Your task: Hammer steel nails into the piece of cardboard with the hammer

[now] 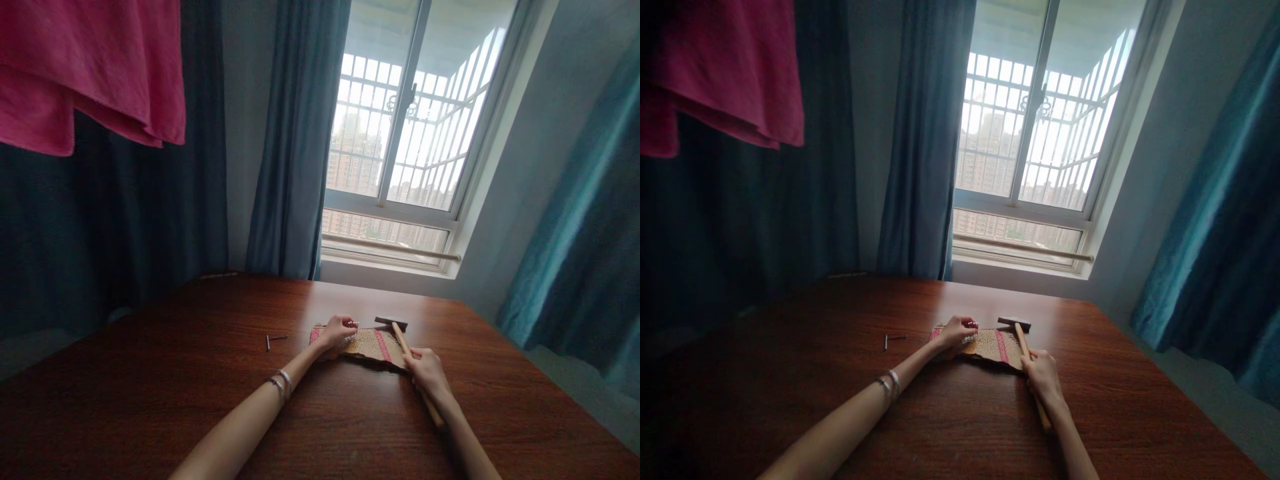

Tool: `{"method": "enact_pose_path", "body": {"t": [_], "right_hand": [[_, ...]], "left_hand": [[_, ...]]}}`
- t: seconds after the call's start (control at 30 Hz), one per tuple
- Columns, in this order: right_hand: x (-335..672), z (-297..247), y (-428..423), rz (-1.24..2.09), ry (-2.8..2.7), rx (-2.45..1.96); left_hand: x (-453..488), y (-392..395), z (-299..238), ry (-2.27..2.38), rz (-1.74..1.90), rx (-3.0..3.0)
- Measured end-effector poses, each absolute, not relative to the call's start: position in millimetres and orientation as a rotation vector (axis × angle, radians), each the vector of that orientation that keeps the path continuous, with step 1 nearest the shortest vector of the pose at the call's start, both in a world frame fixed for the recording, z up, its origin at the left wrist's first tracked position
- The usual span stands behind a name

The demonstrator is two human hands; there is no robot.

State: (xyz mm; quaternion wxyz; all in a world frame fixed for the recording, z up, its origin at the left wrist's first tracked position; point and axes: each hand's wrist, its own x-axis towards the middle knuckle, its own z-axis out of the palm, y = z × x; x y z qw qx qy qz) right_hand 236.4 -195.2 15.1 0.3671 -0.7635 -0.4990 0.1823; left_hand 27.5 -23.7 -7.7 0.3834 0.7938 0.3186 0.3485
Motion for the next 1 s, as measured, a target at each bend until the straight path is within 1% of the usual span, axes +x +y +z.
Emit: {"method": "enact_pose_path", "body": {"t": [0.2, 0.43, 0.7, 0.87, 1.0], "right_hand": [[237.4, 14.7, -195.6, 0.315, -1.453, -2.069], [223.4, 27.7, -199.4, 0.033, -1.484, -2.422], [218.9, 21.4, -200.5, -0.154, -1.587, -2.433], [220.6, 18.6, -200.9, -0.116, -1.572, -2.434], [221.9, 20.6, -202.3, -0.004, -1.550, -2.446]], "left_hand": [[25.4, -27.6, -2.3, 0.848, 0.889, 2.017], [25.1, -31.3, 5.3, 0.829, 0.989, 1.970], [24.4, -29.6, 3.9, 0.740, 1.093, 1.907], [14.1, -19.4, 16.0, 0.791, 1.054, 1.871], [-20.9, 2.6, 47.9, 0.984, 0.800, 1.927]]}}
